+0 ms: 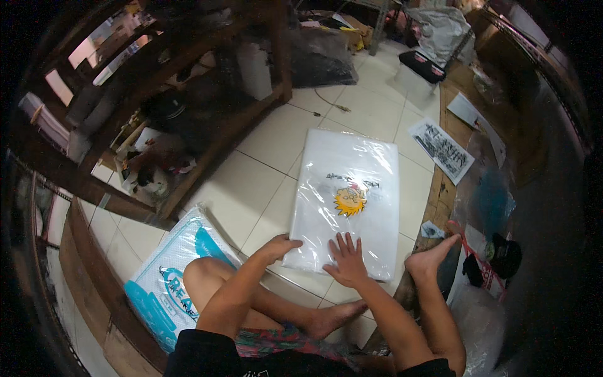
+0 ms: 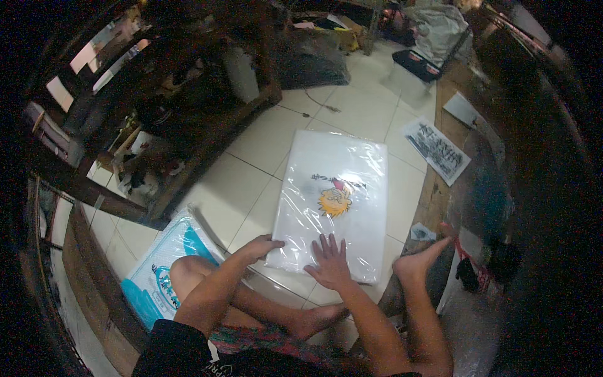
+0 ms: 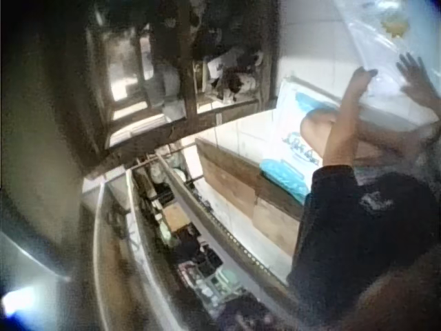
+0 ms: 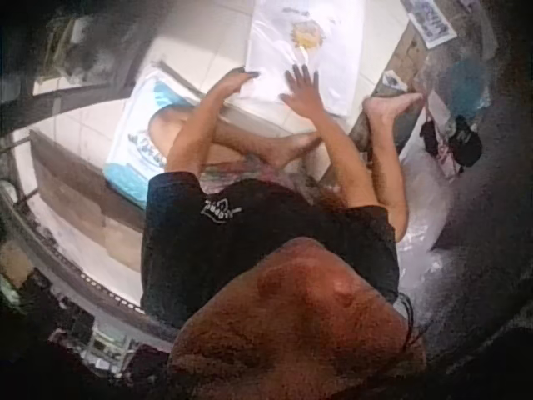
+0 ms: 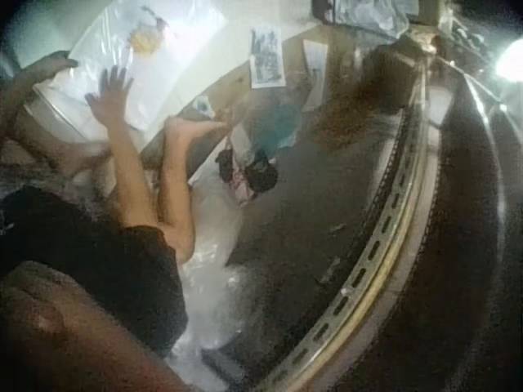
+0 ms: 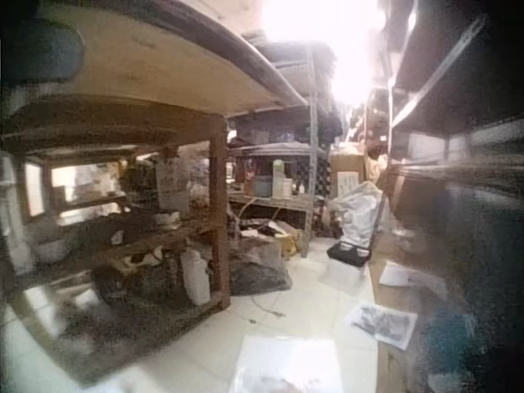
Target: The person sits on the floor and packs printed polybags into a larger plastic bag. They open the outer bag, insert the smaller bags, and then fold and seal the larger bag.
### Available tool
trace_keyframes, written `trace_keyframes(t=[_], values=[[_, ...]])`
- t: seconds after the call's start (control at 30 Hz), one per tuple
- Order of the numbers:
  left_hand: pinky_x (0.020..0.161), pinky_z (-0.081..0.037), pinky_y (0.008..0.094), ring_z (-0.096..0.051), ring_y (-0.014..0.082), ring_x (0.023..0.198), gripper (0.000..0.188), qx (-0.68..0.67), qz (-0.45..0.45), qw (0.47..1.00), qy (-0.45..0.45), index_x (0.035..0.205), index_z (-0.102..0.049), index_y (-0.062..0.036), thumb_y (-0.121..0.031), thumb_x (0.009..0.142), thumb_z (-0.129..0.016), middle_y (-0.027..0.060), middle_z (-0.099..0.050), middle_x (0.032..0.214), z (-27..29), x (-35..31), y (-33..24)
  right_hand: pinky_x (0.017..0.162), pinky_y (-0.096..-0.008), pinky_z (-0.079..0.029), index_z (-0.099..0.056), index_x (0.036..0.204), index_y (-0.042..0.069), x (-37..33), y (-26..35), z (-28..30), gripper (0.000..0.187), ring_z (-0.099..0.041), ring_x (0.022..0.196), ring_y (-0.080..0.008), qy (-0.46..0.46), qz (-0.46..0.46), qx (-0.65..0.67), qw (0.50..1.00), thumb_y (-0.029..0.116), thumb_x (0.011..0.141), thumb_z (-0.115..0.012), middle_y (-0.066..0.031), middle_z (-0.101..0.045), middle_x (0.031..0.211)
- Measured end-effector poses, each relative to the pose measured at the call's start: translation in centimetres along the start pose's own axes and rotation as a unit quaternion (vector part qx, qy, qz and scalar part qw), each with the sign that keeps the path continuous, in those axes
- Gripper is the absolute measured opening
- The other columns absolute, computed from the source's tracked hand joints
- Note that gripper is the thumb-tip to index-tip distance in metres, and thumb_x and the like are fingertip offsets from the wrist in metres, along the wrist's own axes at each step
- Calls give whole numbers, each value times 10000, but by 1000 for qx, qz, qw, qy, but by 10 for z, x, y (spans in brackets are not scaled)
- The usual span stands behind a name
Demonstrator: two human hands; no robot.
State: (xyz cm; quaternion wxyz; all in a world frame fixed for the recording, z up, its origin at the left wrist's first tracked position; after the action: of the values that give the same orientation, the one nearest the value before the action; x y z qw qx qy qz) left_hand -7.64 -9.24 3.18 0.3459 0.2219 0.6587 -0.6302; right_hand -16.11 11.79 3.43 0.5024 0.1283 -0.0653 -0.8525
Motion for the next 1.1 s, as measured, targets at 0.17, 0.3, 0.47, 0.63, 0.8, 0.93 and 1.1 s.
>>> trace_keyframes(t=[0.17, 0.3, 0.47, 0.63, 0.8, 0.93, 1.1], values=[[795, -501, 328, -600, 225, 965, 471, -107, -52, 991, 55, 1250, -444, 6, -211, 848, -559, 133, -579, 1122, -9, -9, -10, 1088, -525, -118, -251, 1375, -1, -33, -4, 7, 877, -178, 1345, -378, -7, 70, 92, 993, 438, 736, -661, -223, -216, 1442], [794, -512, 328, -604, 216, 938, 440, -151, -112, 981, 51, 1198, -470, 33, -215, 846, -561, 130, -588, 1080, -44, -26, -61, 932, -407, -410, -309, 1343, 11, -46, -25, 11, 796, -505, 1122, -346, -163, -107, 208, 958, 198, 700, -739, -221, -492, 1232], [791, -514, 334, -605, 204, 928, 445, -217, -196, 954, 72, 1148, -484, 72, -250, 852, -567, 133, -588, 1057, -63, -86, -122, 702, -365, -493, -515, 1192, 70, -72, -47, 77, 460, -645, 827, -307, -240, -151, 197, 939, -12, 748, -601, -218, -629, 973], [808, -508, 341, -601, 216, 939, 365, -367, -271, 882, 122, 1131, -484, 38, -250, 906, -501, 142, -579, 1076, -52, -144, -161, 693, -416, -477, -547, 1121, 73, -79, -22, 229, 373, -621, 787, -375, -262, -55, 2, 964, 25, 755, -600, -210, -629, 884], [777, -500, 371, -602, 239, 886, 380, -445, -420, 759, 222, 1014, -520, 4, -355, 948, -412, 143, -607, 904, -12, -207, -152, 693, -424, -468, -578, 1017, 9, -59, 36, 360, 285, -603, 783, -399, -233, 34, -46, 971, 208, 817, -615, -238, -613, 838], [784, -463, 353, -590, 227, 867, 428, -323, -405, 845, 132, 973, -521, -51, -468, 910, -445, 128, -604, 893, -14, -155, -31, 634, -343, -458, -606, 915, -35, -53, 109, 427, 312, -584, 654, -195, -208, 34, -29, 977, 270, 852, -586, -161, -619, 730], [956, -374, 445, -470, 247, 1148, 655, -558, -115, 810, -138, 1325, -334, -77, -500, 861, -521, 149, -485, 1236, -46, -133, 75, 662, -282, -426, -602, 971, -16, -57, 156, 456, 328, -539, 728, -144, -275, 47, 99, 955, 291, 855, -600, -62, -598, 813]])
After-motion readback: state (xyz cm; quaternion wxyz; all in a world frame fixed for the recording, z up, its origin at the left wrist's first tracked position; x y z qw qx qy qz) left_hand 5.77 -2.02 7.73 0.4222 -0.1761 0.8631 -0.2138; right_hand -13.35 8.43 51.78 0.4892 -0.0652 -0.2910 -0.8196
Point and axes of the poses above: each hand's wrist, its own x-axis towards the middle knuckle, its own z-axis out of the back of the hand, y = z × x, the point moved 2 cm from there along x, towards the middle knuckle
